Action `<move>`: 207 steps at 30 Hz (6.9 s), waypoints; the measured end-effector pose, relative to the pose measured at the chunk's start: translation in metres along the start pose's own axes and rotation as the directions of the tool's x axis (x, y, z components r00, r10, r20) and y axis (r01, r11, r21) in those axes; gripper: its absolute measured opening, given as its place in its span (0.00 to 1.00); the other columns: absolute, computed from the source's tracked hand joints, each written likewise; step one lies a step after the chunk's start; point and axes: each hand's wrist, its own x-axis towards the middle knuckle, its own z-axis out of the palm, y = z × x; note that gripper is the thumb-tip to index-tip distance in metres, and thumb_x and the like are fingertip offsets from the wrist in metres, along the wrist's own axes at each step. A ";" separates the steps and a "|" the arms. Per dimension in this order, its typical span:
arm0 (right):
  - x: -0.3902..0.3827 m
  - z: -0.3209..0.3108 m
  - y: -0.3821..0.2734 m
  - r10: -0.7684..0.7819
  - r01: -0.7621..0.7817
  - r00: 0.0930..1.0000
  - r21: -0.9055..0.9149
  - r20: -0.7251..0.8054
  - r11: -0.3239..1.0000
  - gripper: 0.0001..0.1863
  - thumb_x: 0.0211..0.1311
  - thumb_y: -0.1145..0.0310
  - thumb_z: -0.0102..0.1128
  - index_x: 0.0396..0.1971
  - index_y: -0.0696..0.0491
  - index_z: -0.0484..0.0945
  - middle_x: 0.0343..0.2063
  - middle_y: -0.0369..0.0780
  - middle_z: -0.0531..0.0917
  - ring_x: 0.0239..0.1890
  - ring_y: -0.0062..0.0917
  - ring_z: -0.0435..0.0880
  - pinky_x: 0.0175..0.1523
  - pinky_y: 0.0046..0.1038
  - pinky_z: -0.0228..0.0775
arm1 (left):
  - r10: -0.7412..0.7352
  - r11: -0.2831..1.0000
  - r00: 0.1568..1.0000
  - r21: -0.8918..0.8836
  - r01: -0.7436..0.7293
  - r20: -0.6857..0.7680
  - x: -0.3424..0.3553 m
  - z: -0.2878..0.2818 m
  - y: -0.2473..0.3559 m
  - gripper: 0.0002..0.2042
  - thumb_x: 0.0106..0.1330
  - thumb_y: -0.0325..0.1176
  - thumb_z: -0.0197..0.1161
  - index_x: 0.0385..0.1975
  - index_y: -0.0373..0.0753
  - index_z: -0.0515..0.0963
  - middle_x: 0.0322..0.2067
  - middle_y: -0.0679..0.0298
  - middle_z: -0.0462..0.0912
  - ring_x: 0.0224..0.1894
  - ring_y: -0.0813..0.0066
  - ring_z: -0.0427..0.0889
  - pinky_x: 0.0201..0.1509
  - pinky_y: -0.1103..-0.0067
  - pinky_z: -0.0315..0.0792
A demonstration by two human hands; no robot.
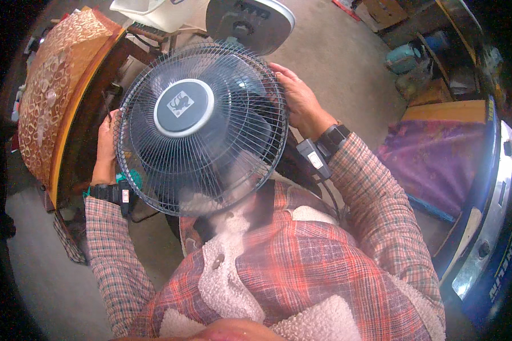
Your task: The person holds a small electric fan and uses a screwdriver to loosen and remove the front grille. They then detach the grille from the fan body, exposing the blades.
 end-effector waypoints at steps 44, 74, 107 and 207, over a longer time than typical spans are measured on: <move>0.021 0.017 -0.022 0.127 -0.112 0.991 -0.254 0.043 0.961 0.15 0.67 0.68 0.50 0.49 0.60 0.72 0.38 0.41 0.81 0.36 0.21 0.82 0.40 0.22 0.78 | -0.051 0.999 0.997 -0.006 0.051 0.053 -0.001 -0.009 0.001 0.16 0.69 0.43 0.52 0.43 0.37 0.75 0.28 0.73 0.76 0.27 0.88 0.71 0.30 0.89 0.66; 0.032 0.008 0.002 -0.033 0.037 0.999 -0.208 0.020 0.977 0.15 0.65 0.70 0.51 0.46 0.64 0.72 0.38 0.43 0.81 0.35 0.22 0.81 0.40 0.22 0.77 | -0.011 0.997 1.000 -0.071 0.012 0.014 0.005 -0.008 -0.012 0.13 0.68 0.42 0.54 0.41 0.39 0.75 0.21 0.73 0.72 0.18 0.89 0.66 0.20 0.90 0.61; 0.028 0.012 0.009 -0.084 0.086 0.996 -0.273 0.019 0.958 0.16 0.65 0.70 0.51 0.50 0.62 0.72 0.43 0.42 0.80 0.40 0.22 0.80 0.46 0.22 0.74 | -0.003 0.984 0.999 -0.180 0.011 0.044 0.009 -0.011 -0.015 0.12 0.68 0.41 0.54 0.40 0.40 0.75 0.21 0.73 0.73 0.18 0.90 0.66 0.19 0.90 0.60; 0.022 0.005 -0.018 0.042 -0.059 0.997 -0.315 -0.060 0.947 0.16 0.66 0.66 0.51 0.49 0.59 0.72 0.39 0.37 0.80 0.37 0.20 0.78 0.42 0.21 0.71 | -0.090 0.986 0.995 -0.137 0.097 0.053 -0.003 0.002 0.002 0.11 0.67 0.41 0.54 0.39 0.40 0.75 0.20 0.74 0.70 0.17 0.90 0.63 0.18 0.90 0.56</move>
